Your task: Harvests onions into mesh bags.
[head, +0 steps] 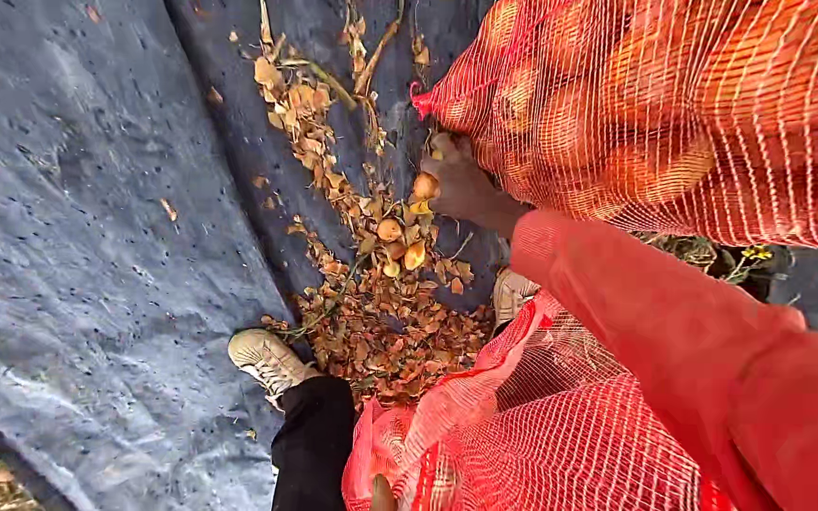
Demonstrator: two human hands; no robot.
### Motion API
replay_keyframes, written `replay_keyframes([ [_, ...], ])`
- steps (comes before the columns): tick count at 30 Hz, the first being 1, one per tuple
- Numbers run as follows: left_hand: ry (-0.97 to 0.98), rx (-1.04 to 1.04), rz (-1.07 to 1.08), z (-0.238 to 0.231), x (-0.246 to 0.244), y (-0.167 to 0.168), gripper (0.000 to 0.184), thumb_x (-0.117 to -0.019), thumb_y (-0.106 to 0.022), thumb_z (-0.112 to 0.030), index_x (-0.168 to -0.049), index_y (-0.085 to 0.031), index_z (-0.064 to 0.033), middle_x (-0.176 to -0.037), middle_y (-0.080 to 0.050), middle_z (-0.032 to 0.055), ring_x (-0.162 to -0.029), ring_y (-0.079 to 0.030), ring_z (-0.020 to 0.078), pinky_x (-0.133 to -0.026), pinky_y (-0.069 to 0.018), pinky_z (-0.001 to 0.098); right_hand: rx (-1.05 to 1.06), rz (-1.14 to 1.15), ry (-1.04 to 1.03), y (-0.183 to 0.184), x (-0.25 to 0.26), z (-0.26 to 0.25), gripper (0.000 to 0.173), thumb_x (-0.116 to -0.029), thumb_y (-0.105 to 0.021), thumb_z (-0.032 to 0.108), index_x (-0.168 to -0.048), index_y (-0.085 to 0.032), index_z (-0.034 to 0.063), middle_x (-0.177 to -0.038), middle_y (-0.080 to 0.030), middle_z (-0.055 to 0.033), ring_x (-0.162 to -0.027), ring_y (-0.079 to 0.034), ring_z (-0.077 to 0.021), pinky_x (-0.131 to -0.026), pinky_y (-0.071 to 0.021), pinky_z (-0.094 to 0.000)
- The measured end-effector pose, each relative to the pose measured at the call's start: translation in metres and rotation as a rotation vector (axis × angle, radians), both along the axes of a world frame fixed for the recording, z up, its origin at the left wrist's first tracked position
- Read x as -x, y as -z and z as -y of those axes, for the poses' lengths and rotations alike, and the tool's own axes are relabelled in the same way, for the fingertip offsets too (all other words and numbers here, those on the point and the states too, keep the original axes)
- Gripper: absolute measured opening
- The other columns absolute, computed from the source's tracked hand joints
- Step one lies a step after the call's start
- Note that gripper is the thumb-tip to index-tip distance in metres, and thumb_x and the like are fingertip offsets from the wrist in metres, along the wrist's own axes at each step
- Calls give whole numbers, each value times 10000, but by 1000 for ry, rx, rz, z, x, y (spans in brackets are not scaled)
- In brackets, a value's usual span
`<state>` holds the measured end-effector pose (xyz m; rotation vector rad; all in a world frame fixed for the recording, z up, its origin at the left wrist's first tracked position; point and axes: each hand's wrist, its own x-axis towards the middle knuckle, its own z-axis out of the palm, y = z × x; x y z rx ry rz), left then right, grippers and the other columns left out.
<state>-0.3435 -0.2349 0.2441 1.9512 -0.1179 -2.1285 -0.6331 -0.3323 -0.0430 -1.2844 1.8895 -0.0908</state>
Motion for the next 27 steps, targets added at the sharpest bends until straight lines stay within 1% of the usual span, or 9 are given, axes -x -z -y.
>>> replay_keyframes([
  [3, -11, 144, -207, -1, -18, 19, 496, -1054, -414, -551, -1307, -649, -196, -1252, -713, -22, -1206, -645, 69, -1056, -523, 307, 232, 608, 416, -101, -4, -28, 308, -898, -678, 136, -1180, -680, 13, -1221, -639, -137, -1051, -646, -223, -850, -580, -387],
  [6, 34, 169, -291, 11, -15, 22, 464, -1043, -459, -542, -1334, -640, -229, -1265, -710, -70, -1216, -632, 33, -1066, -510, 278, 125, 1284, 363, -173, -23, -89, 455, -928, -711, 421, -1220, -680, 74, -1158, -703, -93, -985, -689, -173, -826, -612, -348],
  [9, 86, 101, -187, 22, 4, 12, 430, -1013, -541, -533, -1249, -576, -175, -1119, -736, -141, -1114, -661, -32, -997, -541, 228, -60, 945, 187, -184, -42, -108, 230, -862, -735, 79, -1043, -747, -63, -1087, -722, -219, -1049, -680, -313, -930, -525, -501],
  [12, 76, 41, -221, -1, -17, 27, 531, -994, -551, -571, -1314, -582, -148, -1203, -723, -89, -1170, -646, 8, -1022, -533, 261, 252, 419, 238, -138, -56, -78, 182, -819, -682, -47, -988, -743, -17, -1021, -712, -166, -950, -694, -280, -827, -586, -447],
  [13, 77, 39, -259, -13, -32, 34, 556, -1030, -508, -541, -1386, -549, -116, -1296, -688, -55, -1241, -612, 30, -1066, -506, 275, 320, 284, 140, -108, -59, -65, 221, -793, -687, -92, -998, -743, -29, -1091, -703, -204, -1057, -681, -347, -889, -576, -494],
  [15, 119, 7, -226, -17, -42, 36, 590, -1056, -468, -514, -1415, -471, -47, -1323, -655, -28, -1260, -591, 29, -1072, -496, 268, 284, 138, -172, -44, -70, -49, 240, -806, -714, -98, -1029, -746, -16, -1290, -648, -257, -1289, -562, -473, -1030, -499, -594],
  [18, 111, -36, -181, -6, -34, 29, 572, -1010, -537, -557, -1302, -561, -66, -1184, -720, -41, -1145, -660, 30, -1015, -542, 273, 187, 36, -452, 17, -90, -46, 244, -880, -687, -40, -1108, -742, 27, -1465, -531, -262, -1358, -476, -524, -1038, -454, -666],
  [23, 72, -129, -200, -1, -33, 24, 496, -1045, -503, -483, -1292, -545, -54, -1155, -721, -57, -1118, -667, 7, -989, -554, 246, 48, -73, -477, 26, -115, -35, 291, -905, -654, -54, -1177, -710, 31, -1511, -460, -284, -1359, -438, -557, -988, -430, -708],
  [27, 85, -144, -177, 9, -25, 17, 411, -1082, -411, -386, -1280, -503, -37, -1156, -693, -72, -1126, -637, -26, -1011, -524, 230, 169, -150, -422, 29, -122, -43, 242, -877, -667, -80, -1091, -717, 21, -1395, -531, -328, -1270, -508, -574, -952, -432, -720],
])
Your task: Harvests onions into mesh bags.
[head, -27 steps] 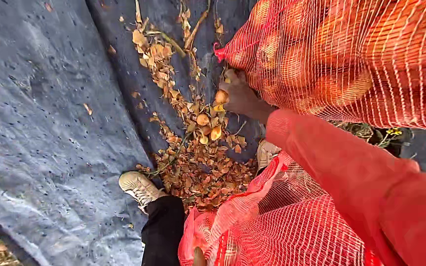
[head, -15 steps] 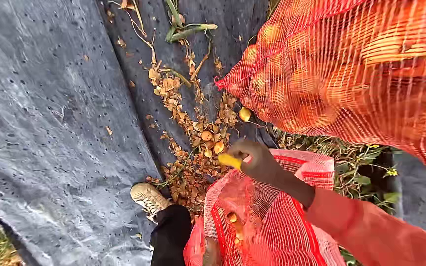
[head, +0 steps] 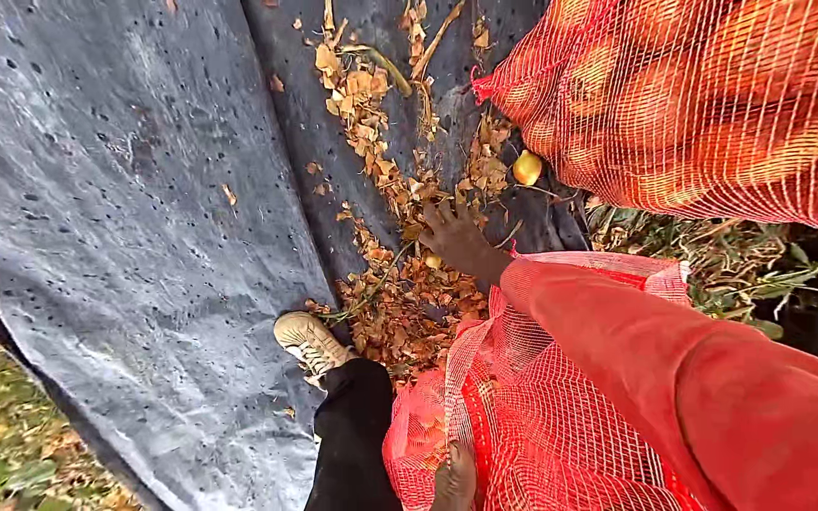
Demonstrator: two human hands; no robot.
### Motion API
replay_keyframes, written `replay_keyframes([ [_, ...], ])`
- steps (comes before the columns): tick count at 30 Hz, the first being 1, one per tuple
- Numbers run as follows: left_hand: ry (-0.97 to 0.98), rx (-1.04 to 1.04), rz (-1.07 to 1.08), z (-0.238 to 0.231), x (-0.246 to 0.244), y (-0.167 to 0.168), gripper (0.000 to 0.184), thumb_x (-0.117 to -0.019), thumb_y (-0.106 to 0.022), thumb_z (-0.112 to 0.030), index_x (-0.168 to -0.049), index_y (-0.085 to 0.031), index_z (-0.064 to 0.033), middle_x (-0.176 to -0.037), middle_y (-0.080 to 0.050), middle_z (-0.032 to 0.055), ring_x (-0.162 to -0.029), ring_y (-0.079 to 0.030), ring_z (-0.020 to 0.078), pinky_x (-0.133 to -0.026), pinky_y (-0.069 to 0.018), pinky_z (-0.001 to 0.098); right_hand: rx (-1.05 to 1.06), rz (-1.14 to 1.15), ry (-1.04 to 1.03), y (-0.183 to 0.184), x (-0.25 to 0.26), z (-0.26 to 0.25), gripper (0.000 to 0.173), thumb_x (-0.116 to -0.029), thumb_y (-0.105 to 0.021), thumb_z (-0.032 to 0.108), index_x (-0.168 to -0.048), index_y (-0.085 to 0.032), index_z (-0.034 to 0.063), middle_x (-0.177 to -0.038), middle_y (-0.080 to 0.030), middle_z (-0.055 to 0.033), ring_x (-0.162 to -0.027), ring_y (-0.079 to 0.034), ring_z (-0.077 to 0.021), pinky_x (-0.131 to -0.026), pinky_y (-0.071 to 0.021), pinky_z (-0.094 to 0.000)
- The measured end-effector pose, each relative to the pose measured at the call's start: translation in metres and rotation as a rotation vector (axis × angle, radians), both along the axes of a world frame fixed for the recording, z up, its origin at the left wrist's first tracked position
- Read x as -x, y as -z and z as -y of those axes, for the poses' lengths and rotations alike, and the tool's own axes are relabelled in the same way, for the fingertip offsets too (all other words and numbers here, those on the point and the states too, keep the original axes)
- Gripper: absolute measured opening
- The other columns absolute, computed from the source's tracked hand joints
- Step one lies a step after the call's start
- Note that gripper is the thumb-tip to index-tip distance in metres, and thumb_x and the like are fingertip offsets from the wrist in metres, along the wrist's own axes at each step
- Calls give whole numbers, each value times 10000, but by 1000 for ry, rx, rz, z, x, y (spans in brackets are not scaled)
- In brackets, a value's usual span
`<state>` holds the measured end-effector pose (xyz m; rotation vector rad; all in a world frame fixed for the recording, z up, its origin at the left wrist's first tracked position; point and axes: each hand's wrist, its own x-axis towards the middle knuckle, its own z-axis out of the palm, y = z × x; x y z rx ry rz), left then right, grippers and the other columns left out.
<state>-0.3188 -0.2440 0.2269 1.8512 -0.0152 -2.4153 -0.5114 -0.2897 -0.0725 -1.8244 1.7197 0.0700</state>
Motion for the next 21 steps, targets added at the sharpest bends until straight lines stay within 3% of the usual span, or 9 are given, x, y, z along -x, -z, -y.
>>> replay_keyframes([
  [4, 36, 52, 27, 6, -2, 2, 386, -1097, -368, -363, -1239, -551, -54, -1097, -730, -82, -1075, -669, -22, -989, -547, 241, -69, 299, 360, -23, 23, 16, 387, -754, -806, 9, -1135, -735, 4, -1387, -535, -343, -1251, -504, -571, -997, -396, -719],
  [7, 29, 74, 36, 11, -8, 4, 412, -1088, -392, -408, -1236, -546, -56, -1080, -728, -81, -1059, -672, -19, -972, -551, 236, -139, 825, 774, -67, 59, 34, 266, -841, -644, -28, -1101, -685, 9, -1189, -639, -135, -1085, -627, -237, -888, -549, -422],
  [9, -68, 66, 2, 13, -13, 7, 474, -990, -582, -540, -1205, -611, -119, -1076, -749, -61, -1057, -692, 16, -957, -567, 262, -200, 1309, 921, -92, 77, 36, 175, -947, -513, 257, -1065, -622, 189, -1012, -698, 66, -908, -675, -57, -724, -590, -265],
  [12, -138, 82, -69, 19, -17, 9, 474, -904, -668, -583, -1175, -675, -194, -1101, -759, -52, -1086, -697, 41, -972, -569, 282, -225, 1785, 869, -121, 86, 49, 719, -776, -694, 719, -1284, -581, 223, -1049, -713, 16, -945, -696, -136, -791, -603, -316],
  [14, -170, 90, -86, 21, -17, 9, 445, -916, -666, -562, -1169, -704, -198, -1106, -766, -36, -1089, -702, 53, -971, -572, 289, -205, 1883, 779, -134, 83, 65, 868, -773, -669, 777, -1400, -503, 200, -1003, -715, -70, -868, -720, -235, -749, -627, -372],
  [16, -176, 101, -94, 19, -19, 10, 430, -930, -659, -547, -1172, -706, -195, -1115, -765, -28, -1097, -701, 60, -979, -568, 295, -173, 1900, 777, -146, 77, 75, 655, -899, -590, 692, -1283, -533, 165, -942, -730, -105, -706, -723, -254, -596, -623, -362],
  [17, -179, 105, -98, 17, -20, 10, 418, -939, -655, -537, -1173, -705, -194, -1117, -765, -27, -1098, -700, 62, -983, -566, 298, -157, 1913, 785, -152, 74, 77, 517, -938, -590, 624, -1153, -593, 154, -965, -748, -117, -657, -717, -241, -537, -605, -339],
  [18, -181, 107, -104, 15, -22, 10, 402, -952, -643, -525, -1172, -704, -194, -1119, -764, -28, -1100, -699, 62, -986, -564, 296, -151, 1939, 781, -155, 72, 77, 410, -968, -598, 543, -1137, -593, 169, -1041, -754, -131, -664, -727, -241, -513, -597, -320],
  [21, -210, 85, -118, 9, -26, 15, 347, -1001, -597, -480, -1167, -694, -191, -1110, -764, -36, -1092, -699, 54, -983, -562, 286, -129, 1995, 801, -157, 70, 77, 554, -1000, -596, 399, -1499, -393, 273, -1304, -671, -146, -869, -750, -288, -544, -612, -316],
])
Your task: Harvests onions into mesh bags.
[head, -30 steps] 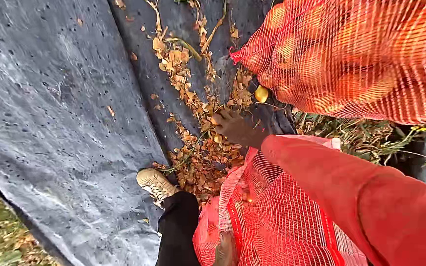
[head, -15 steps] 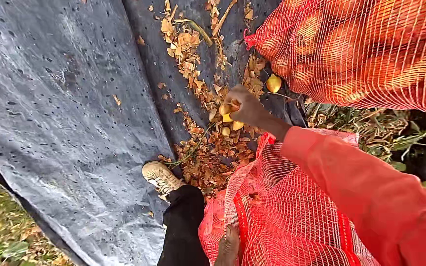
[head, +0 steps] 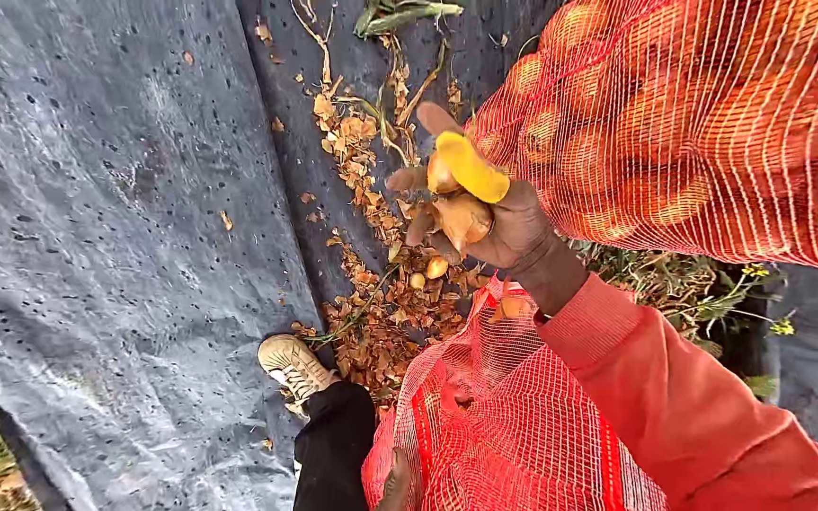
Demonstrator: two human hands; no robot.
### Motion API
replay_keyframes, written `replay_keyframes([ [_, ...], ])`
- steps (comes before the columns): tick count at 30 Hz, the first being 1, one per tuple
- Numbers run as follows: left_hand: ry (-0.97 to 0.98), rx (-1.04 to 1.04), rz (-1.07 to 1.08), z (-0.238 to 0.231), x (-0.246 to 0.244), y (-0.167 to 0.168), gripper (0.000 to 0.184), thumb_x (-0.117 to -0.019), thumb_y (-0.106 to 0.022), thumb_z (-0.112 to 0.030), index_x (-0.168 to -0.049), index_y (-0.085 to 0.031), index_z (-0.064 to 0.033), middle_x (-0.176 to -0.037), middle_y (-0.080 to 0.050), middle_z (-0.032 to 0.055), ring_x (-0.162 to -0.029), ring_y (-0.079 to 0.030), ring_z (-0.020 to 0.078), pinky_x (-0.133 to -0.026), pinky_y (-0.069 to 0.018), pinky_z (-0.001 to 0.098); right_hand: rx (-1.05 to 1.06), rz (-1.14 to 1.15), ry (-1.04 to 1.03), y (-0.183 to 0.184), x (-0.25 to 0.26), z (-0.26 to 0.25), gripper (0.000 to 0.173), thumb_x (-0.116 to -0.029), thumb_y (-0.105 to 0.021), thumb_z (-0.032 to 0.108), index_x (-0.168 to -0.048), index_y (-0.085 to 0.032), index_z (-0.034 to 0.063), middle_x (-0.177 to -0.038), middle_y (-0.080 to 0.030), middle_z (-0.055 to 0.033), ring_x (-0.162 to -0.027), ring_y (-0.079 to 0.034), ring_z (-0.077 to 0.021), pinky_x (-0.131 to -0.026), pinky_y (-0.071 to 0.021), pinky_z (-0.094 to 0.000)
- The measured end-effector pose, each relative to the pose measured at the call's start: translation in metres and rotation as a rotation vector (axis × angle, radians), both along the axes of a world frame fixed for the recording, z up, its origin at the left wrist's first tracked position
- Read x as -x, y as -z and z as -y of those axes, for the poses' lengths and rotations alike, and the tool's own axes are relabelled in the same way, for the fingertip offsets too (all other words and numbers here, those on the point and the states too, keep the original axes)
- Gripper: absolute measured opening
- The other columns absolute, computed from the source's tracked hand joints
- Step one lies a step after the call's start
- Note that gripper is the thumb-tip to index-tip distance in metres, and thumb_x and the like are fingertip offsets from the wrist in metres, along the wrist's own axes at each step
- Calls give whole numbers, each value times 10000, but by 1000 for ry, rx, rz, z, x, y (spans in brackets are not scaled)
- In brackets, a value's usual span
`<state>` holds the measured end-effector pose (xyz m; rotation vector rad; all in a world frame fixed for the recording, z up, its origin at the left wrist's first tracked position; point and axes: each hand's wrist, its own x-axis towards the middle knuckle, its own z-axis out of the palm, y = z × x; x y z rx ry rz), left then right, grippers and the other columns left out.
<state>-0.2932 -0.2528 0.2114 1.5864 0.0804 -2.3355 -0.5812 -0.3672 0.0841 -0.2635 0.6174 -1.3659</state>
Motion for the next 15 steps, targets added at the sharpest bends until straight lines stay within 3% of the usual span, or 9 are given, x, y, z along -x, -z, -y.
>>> replay_keyframes([
  [2, -11, -4, 11, -1, -2, 3, 372, -1004, -585, -494, -1186, -674, -183, -1108, -763, -32, -1086, -702, 59, -973, -570, 291, 5, -22, 33, -2, 0, -2, 568, -1008, -581, 351, -1525, -365, 263, -1359, -632, -137, -1021, -726, -313, -608, -630, -350],
  [5, -55, 15, 51, 5, -4, 1, 445, -975, -609, -530, -1238, -655, -173, -1135, -758, -12, -1104, -701, 78, -979, -575, 312, 83, -149, -9, -22, -13, -31, 379, -975, -620, 455, -1291, -589, 247, -1243, -694, -87, -985, -702, -216, -698, -593, -302],
  [7, -65, 27, 69, 11, -4, -3, 416, -1015, -552, -503, -1249, -633, -168, -1138, -755, -24, -1111, -695, 65, -982, -573, 299, 109, -290, -271, -38, -23, -77, 396, -929, -673, 481, -1138, -701, 146, -1106, -734, -67, -981, -699, -164, -819, -597, -314],
  [9, -60, 16, 57, 14, -2, -4, 411, -1006, -570, -504, -1238, -637, -172, -1124, -759, -35, -1095, -700, 58, -972, -577, 296, 22, -539, -528, -39, -29, -117, 335, -920, -679, 299, -1087, -735, 14, -1099, -743, -86, -1045, -684, -135, -940, -556, -331],
  [10, -23, 19, 48, 11, -4, -5, 432, -993, -582, -525, -1240, -632, -174, -1128, -756, -45, -1101, -695, 51, -978, -571, 294, -104, -700, -525, -37, -32, -129, 254, -906, -668, 180, -1067, -753, 3, -1076, -748, -75, -1027, -686, -123, -937, -558, -334],
  [11, 11, 18, 35, 8, -5, -4, 461, -965, -614, -549, -1233, -647, -176, -1128, -756, -49, -1100, -693, 50, -982, -567, 296, -233, -894, -452, -29, -35, -133, 200, -895, -652, 82, -1046, -759, 7, -1043, -749, -79, -986, -701, -146, -903, -579, -361],
  [13, 81, 5, -2, -1, -4, -3, 464, -976, -609, -541, -1234, -628, -155, -1132, -747, -56, -1106, -685, 44, -995, -555, 297, -395, -1288, -317, 7, -38, -120, 205, -898, -643, -26, -1074, -749, -26, -1064, -721, -177, -977, -700, -287, -876, -578, -476],
  [15, 173, -7, -17, -3, 1, -7, 410, -1050, -510, -450, -1256, -561, -100, -1134, -729, -78, -1107, -668, 7, -1005, -541, 263, -401, -1535, -416, 58, -42, -103, 276, -866, -623, -100, -1116, -731, -61, -1172, -684, -268, -1109, -663, -426, -936, -537, -580],
])
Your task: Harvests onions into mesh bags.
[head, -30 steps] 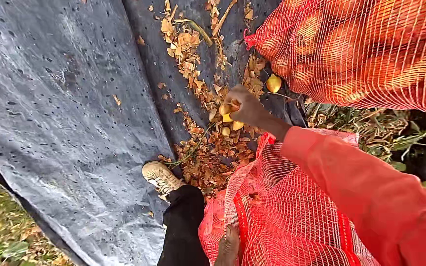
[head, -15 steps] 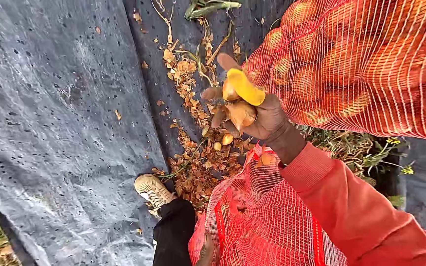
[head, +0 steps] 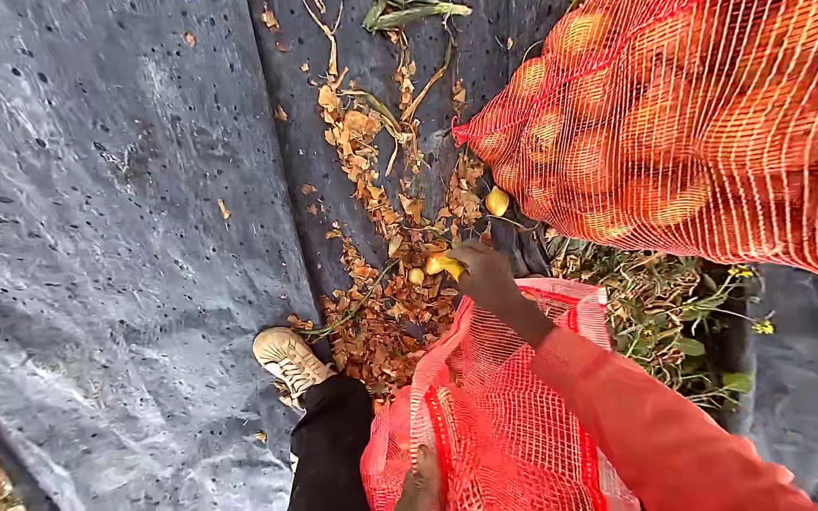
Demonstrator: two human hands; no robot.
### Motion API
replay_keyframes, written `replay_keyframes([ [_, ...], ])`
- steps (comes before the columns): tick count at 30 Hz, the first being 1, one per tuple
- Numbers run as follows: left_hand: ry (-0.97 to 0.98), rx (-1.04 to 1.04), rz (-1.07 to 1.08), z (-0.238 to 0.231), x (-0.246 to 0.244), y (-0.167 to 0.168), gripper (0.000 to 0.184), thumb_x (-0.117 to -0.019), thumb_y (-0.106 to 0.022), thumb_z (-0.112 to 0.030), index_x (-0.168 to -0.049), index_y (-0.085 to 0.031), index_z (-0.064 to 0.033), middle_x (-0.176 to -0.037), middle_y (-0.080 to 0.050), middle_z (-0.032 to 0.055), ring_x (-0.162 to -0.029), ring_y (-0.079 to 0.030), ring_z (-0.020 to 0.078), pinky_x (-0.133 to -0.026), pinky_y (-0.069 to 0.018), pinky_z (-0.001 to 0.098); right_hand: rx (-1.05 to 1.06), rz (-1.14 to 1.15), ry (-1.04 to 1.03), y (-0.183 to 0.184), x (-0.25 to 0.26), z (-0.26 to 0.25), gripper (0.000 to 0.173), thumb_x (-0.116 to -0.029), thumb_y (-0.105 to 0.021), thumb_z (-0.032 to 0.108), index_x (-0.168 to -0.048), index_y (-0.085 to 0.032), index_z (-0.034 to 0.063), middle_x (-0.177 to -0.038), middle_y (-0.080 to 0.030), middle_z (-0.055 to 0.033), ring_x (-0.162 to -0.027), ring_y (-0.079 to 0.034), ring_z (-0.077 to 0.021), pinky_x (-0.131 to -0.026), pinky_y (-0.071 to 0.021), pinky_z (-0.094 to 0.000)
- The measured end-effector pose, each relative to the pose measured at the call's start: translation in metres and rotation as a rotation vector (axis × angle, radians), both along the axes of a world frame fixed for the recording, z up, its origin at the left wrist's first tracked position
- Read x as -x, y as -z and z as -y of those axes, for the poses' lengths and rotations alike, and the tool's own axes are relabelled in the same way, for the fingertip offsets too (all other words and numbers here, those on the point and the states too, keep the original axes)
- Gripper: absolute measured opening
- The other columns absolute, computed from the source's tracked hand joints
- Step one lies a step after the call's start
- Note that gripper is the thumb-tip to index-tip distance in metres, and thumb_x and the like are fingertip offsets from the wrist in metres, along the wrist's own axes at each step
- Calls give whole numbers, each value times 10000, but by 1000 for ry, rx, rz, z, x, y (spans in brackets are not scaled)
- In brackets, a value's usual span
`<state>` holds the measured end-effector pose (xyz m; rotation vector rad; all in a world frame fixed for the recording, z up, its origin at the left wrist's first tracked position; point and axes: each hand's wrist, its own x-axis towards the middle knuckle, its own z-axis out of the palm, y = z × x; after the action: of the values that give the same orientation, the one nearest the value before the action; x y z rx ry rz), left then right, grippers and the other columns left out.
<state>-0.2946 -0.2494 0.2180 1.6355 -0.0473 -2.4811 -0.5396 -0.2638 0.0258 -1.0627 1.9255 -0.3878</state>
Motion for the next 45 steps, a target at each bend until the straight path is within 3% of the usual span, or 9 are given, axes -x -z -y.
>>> replay_keyframes([
  [3, 99, -29, -12, 2, 3, -3, 337, -1085, -396, -281, -1264, -525, -26, -1130, -713, -66, -1098, -657, -16, -1003, -539, 224, -239, -107, -431, 63, -15, 6, 405, -886, -632, -103, -1272, -688, 7, -1422, -549, -274, -1339, -481, -510, -1023, -465, -639],
  [6, 54, -29, -4, 3, 0, -2, 314, -1074, -475, -301, -1249, -550, -50, -1118, -728, -44, -1081, -678, 14, -991, -554, 242, -177, -201, -522, 86, -29, -7, 321, -897, -648, -79, -1198, -711, 13, -1368, -591, -270, -1336, -472, -533, -990, -445, -685],
  [15, 48, -57, 52, -3, 7, -3, 277, -1081, -378, -217, -1223, -550, -53, -1070, -738, -45, -1030, -694, 11, -955, -571, 238, -573, -78, -157, 49, -47, 14, 496, -977, -627, 205, -1443, -544, 58, -1244, -660, -271, -1104, -656, -473, -869, -503, -650],
  [20, -3, -75, 32, -8, 6, 1, 227, -1069, -449, -249, -1162, -601, -107, -1035, -756, -41, -1003, -712, 36, -935, -583, 256, -707, -101, -270, 66, -72, 32, 406, -988, -562, 50, -1393, -556, 19, -1255, -643, -281, -1125, -649, -471, -857, -533, -608],
  [24, 39, -60, 45, -9, 7, 2, 251, -1080, -415, -239, -1182, -590, -90, -1035, -753, -35, -999, -714, 42, -935, -588, 262, -593, -32, 4, 36, -40, 28, 519, -922, -666, 80, -1432, -568, 90, -1423, -493, -327, -1100, -638, -497, -856, -543, -630],
  [29, 63, -70, 60, -10, 11, 1, 293, -1098, -314, -231, -1201, -550, -92, -1040, -735, -60, -1012, -697, 15, -943, -577, 246, -250, -108, 586, 33, 47, 23, 426, -875, -681, 40, -1300, -665, 13, -1342, -521, -367, -1224, -545, -501, -970, -485, -625],
  [35, -87, -16, 35, -8, -1, 7, 441, -952, -641, -550, -1210, -641, -192, -1131, -749, -69, -1112, -681, 31, -991, -557, 283, -343, -178, 517, 69, 72, 45, 394, -907, -679, 76, -1300, -686, 51, -1387, -546, -315, -1262, -563, -455, -1012, -467, -614],
  [40, -167, -10, 48, 1, 0, 10, 454, -946, -659, -511, -1202, -653, -136, -1107, -758, 21, -1063, -720, 104, -935, -600, 319, -72, -10, 443, -2, 60, 33, 408, -883, -680, 46, -1290, -679, 25, -1272, -595, -257, -1136, -619, -350, -943, -527, -500],
  [45, -174, 20, 16, 4, 2, 10, 443, -875, -708, -563, -1154, -723, -218, -1090, -775, -18, -1053, -722, 74, -942, -592, 306, 81, 294, -86, -85, 16, -30, 274, -746, -754, 1, -1017, -765, 40, -1046, -703, -127, -963, -678, -265, -832, -577, -470],
])
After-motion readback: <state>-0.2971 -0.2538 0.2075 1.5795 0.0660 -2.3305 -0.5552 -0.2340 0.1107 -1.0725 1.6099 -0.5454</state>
